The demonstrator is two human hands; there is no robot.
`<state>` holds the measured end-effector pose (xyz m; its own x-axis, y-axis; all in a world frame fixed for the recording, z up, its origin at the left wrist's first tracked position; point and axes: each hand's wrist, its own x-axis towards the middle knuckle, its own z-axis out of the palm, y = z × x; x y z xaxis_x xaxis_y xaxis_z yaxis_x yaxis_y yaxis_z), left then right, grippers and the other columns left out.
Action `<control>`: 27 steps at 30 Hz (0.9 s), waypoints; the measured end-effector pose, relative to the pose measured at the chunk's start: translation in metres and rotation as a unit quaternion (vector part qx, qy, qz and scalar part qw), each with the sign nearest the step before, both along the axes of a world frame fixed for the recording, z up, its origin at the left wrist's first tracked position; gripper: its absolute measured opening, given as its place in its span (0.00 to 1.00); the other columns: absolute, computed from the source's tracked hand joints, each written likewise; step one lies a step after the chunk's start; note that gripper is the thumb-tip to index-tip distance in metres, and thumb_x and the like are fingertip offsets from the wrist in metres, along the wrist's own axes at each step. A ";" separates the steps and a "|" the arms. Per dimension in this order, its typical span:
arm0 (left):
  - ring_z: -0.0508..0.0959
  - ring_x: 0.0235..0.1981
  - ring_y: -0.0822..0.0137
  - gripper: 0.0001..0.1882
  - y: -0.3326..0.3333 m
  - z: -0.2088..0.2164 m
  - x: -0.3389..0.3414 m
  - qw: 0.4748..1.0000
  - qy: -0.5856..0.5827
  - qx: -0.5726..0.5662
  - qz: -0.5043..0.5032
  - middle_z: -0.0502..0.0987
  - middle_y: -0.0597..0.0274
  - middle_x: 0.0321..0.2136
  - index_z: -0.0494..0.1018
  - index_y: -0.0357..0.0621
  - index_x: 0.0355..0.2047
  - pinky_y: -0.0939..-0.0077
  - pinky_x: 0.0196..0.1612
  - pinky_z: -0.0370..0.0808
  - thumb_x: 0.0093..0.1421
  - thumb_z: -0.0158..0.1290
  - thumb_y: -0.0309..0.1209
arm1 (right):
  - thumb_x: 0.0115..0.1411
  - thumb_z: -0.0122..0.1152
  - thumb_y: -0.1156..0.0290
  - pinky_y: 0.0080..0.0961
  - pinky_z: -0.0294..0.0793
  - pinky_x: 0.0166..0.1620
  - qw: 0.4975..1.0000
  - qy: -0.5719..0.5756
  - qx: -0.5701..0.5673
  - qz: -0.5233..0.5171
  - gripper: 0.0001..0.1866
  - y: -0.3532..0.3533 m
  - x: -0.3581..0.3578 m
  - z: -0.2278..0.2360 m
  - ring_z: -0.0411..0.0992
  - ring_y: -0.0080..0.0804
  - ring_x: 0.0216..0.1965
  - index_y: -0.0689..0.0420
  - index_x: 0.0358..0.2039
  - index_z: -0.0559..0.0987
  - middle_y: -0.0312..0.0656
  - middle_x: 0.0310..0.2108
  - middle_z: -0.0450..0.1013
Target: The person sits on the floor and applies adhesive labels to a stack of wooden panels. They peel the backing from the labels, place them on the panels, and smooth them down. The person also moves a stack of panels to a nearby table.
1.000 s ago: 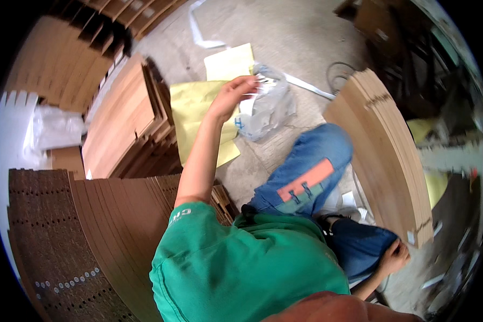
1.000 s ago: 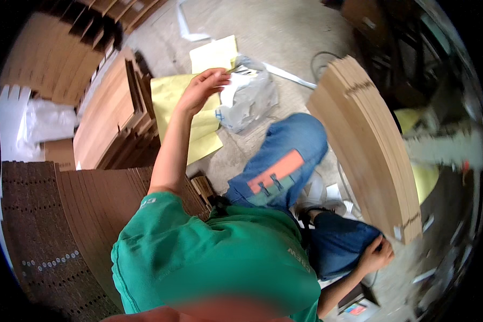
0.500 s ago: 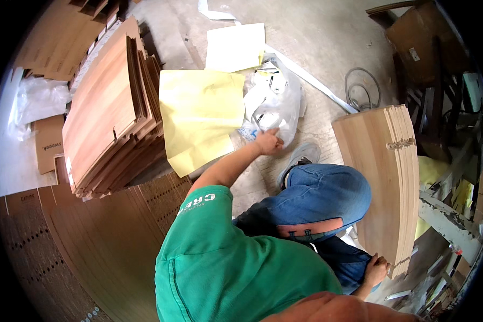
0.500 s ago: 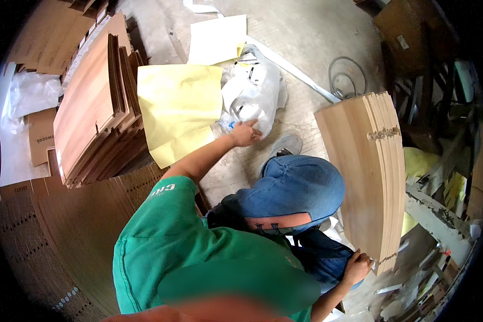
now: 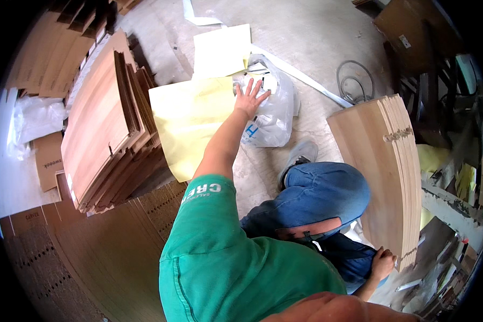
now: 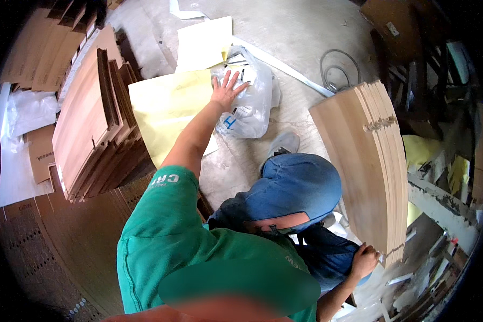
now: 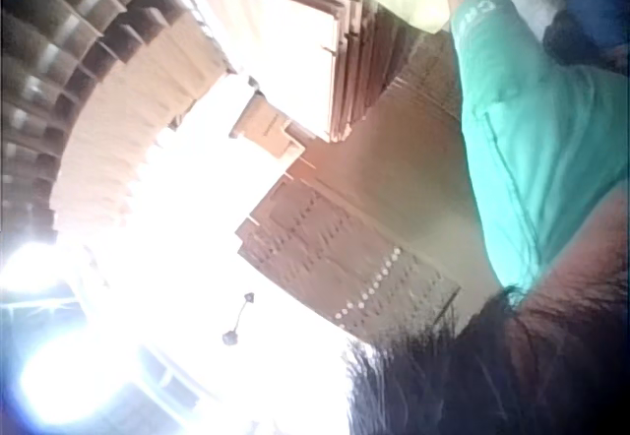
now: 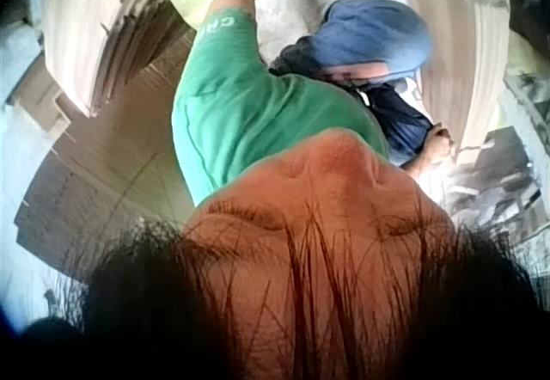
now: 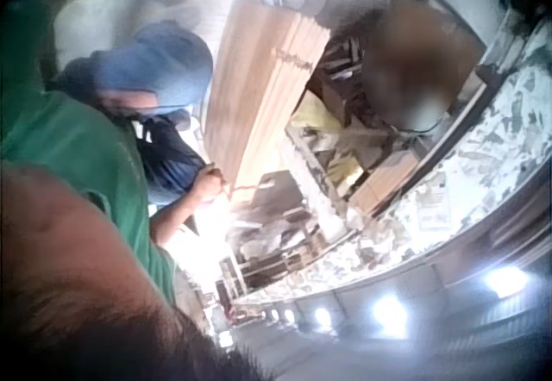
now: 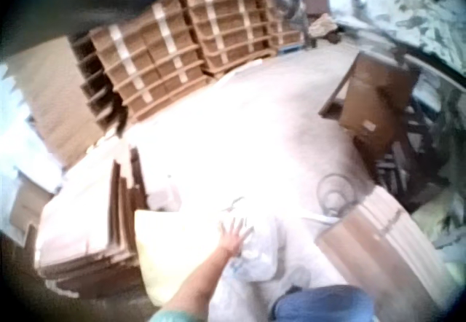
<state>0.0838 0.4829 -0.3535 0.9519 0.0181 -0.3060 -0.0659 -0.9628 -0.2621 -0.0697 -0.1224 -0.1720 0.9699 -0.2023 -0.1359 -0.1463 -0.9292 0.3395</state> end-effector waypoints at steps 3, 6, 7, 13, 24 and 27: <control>0.45 0.63 0.55 0.42 0.030 -0.073 0.008 0.973 0.210 0.078 0.052 0.51 0.64 0.61 0.52 0.68 0.60 0.37 0.56 0.47 0.44 0.58 0.41 | 0.54 0.54 0.60 0.43 0.68 0.36 1.000 -0.001 -0.014 0.000 0.17 0.008 0.003 0.005 0.68 0.48 0.33 0.61 0.19 0.74 0.49 0.23 0.72; 0.56 0.57 0.55 0.33 0.038 -0.103 -0.006 0.952 0.301 0.002 0.046 0.61 0.62 0.54 0.62 0.60 0.53 0.42 0.54 0.52 0.44 0.56 0.44 | 0.54 0.54 0.60 0.42 0.68 0.36 1.000 -0.005 -0.019 -0.007 0.17 0.000 -0.004 0.003 0.68 0.47 0.33 0.61 0.18 0.74 0.48 0.23 0.72; 0.60 0.54 0.55 0.30 0.044 -0.107 -0.016 0.942 0.331 -0.020 0.048 0.64 0.61 0.52 0.65 0.58 0.50 0.44 0.54 0.54 0.44 0.56 0.46 | 0.54 0.54 0.60 0.42 0.68 0.36 1.000 -0.005 -0.015 -0.003 0.17 -0.002 -0.006 0.000 0.69 0.47 0.33 0.61 0.18 0.74 0.48 0.23 0.72; 0.75 0.43 0.60 0.19 0.019 -0.034 0.024 0.926 0.215 -0.162 0.265 0.76 0.56 0.40 0.76 0.46 0.37 0.52 0.50 0.62 0.45 0.53 0.41 | 0.53 0.55 0.59 0.42 0.69 0.36 0.997 0.024 -0.029 -0.062 0.17 0.000 -0.007 0.000 0.69 0.46 0.33 0.60 0.17 0.75 0.47 0.22 0.72; 0.76 0.40 0.53 0.25 -0.002 -0.100 0.086 0.739 -0.057 -0.308 0.596 0.75 0.48 0.38 0.74 0.41 0.36 0.66 0.44 0.72 0.44 0.59 0.48 | 0.51 0.56 0.59 0.42 0.68 0.34 0.996 0.030 -0.061 -0.051 0.16 -0.005 -0.002 -0.008 0.69 0.44 0.32 0.57 0.16 0.74 0.44 0.21 0.71; 0.75 0.41 0.55 0.23 -0.003 -0.114 0.080 0.711 -0.098 -0.365 0.593 0.75 0.47 0.38 0.75 0.40 0.34 0.66 0.44 0.72 0.44 0.58 0.45 | 0.51 0.56 0.58 0.42 0.68 0.34 0.995 0.034 -0.061 -0.074 0.16 -0.005 0.002 -0.009 0.69 0.44 0.32 0.57 0.16 0.73 0.44 0.20 0.71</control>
<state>0.1636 0.4801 -0.4673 0.4261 0.7483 -0.5084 0.8743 -0.1963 0.4439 -0.0681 -0.1274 -0.1807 0.9173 -0.3617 -0.1667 -0.2513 -0.8504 0.4623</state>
